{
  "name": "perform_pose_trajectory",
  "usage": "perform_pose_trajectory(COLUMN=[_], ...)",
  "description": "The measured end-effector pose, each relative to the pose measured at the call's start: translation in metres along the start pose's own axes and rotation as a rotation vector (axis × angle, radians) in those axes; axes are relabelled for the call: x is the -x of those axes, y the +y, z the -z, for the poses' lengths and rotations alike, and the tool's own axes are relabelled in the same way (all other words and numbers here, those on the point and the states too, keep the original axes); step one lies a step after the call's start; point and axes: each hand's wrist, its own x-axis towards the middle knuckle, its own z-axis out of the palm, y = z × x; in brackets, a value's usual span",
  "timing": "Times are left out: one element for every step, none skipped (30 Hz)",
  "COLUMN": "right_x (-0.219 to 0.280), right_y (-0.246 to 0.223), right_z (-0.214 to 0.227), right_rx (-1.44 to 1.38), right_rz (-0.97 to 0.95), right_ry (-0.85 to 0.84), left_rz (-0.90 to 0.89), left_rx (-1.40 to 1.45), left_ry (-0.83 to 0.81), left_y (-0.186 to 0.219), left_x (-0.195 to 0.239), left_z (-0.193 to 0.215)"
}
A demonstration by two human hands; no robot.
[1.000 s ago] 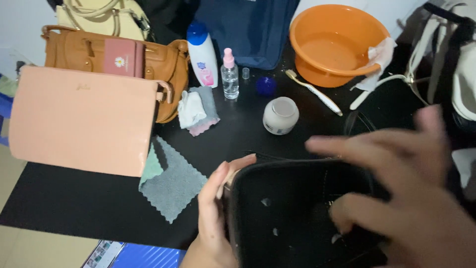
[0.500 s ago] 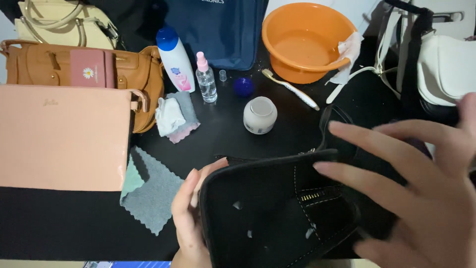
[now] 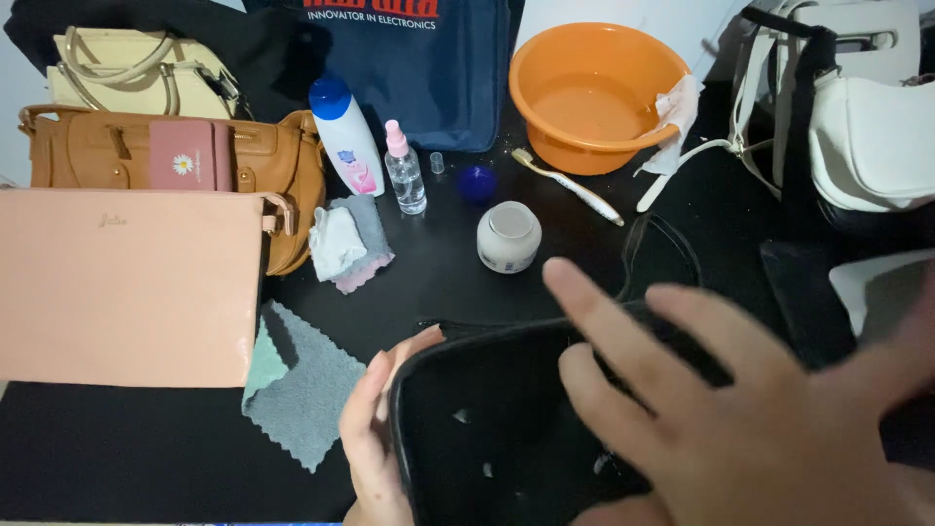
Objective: Polishing and cleaning a black and white leather handbag using a cloth and polishing cream
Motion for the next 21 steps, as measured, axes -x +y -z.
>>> perform_pose_trajectory(right_x=[0.004,0.007,0.01,0.01,0.01,0.012,0.011,0.009,0.008,0.01,0.013,0.016,0.018,0.021,0.025,0.02,0.016,0.014,0.014,0.013,0.012], right_y=[-0.006,-0.012,-0.019,-0.013,-0.007,-0.001,-0.002,-0.003,-0.004,-0.004,-0.005,-0.006,-0.001,0.005,0.011,0.001,-0.009,-0.021,-0.021,-0.022,-0.023], right_z=[-0.004,-0.008,-0.012,-0.011,-0.01,-0.01,-0.012,-0.014,-0.015,-0.018,-0.021,-0.024,-0.022,-0.019,-0.016,-0.018,-0.019,-0.021,-0.021,-0.021,-0.022], right_rx=[-0.002,0.053,0.11,0.111,0.033,-0.043,-0.041,-0.074,-0.106,-0.111,-0.115,-0.116,-0.118,-0.418,-0.719,-0.72,-0.592,-0.468,-0.473,-0.474,-0.476], right_rz=[-0.002,0.145,0.292,0.291,0.308,0.327,0.329,0.254,0.18,0.185,0.344,0.5,0.503,0.479,0.448,0.456,0.398,0.339,0.346,0.405,0.463], right_ry=[0.001,0.043,0.083,0.084,0.122,0.16,0.161,0.109,0.056,0.06,0.082,0.106,0.112,0.041,-0.033,-0.032,0.031,0.092,0.093,0.112,0.132], left_rz=[0.0,0.005,0.009,0.008,0.036,0.063,0.061,0.027,-0.008,-0.007,0.024,0.054,0.052,0.005,-0.042,-0.041,-0.022,0.0,0.003,-0.035,-0.072], left_rx=[-0.002,0.023,0.049,0.049,0.058,0.068,0.07,0.003,-0.063,-0.07,-0.103,-0.136,-0.143,-0.155,-0.167,-0.17,-0.145,-0.121,-0.126,-0.1,-0.075], left_ry=[-0.002,0.008,0.017,0.017,0.029,0.043,0.045,0.018,-0.008,-0.002,-0.019,-0.039,-0.034,-0.078,-0.122,-0.115,-0.111,-0.108,-0.101,-0.077,-0.053], left_y=[0.002,0.003,0.005,0.005,0.004,0.003,0.005,0.008,0.011,0.017,0.023,0.028,0.026,0.025,0.023,0.024,0.026,0.027,0.025,0.022,0.019], left_x=[0.002,0.003,0.004,0.005,0.005,0.007,0.004,0.002,0.0,-0.001,-0.002,-0.003,-0.005,-0.007,-0.009,-0.01,-0.011,-0.01,-0.008,-0.007,-0.006], left_z=[-0.001,-0.003,-0.003,-0.003,-0.002,-0.002,-0.003,-0.003,-0.003,-0.003,-0.003,-0.002,0.001,0.003,0.004,0.003,0.002,0.001,0.001,0.001,0.001])
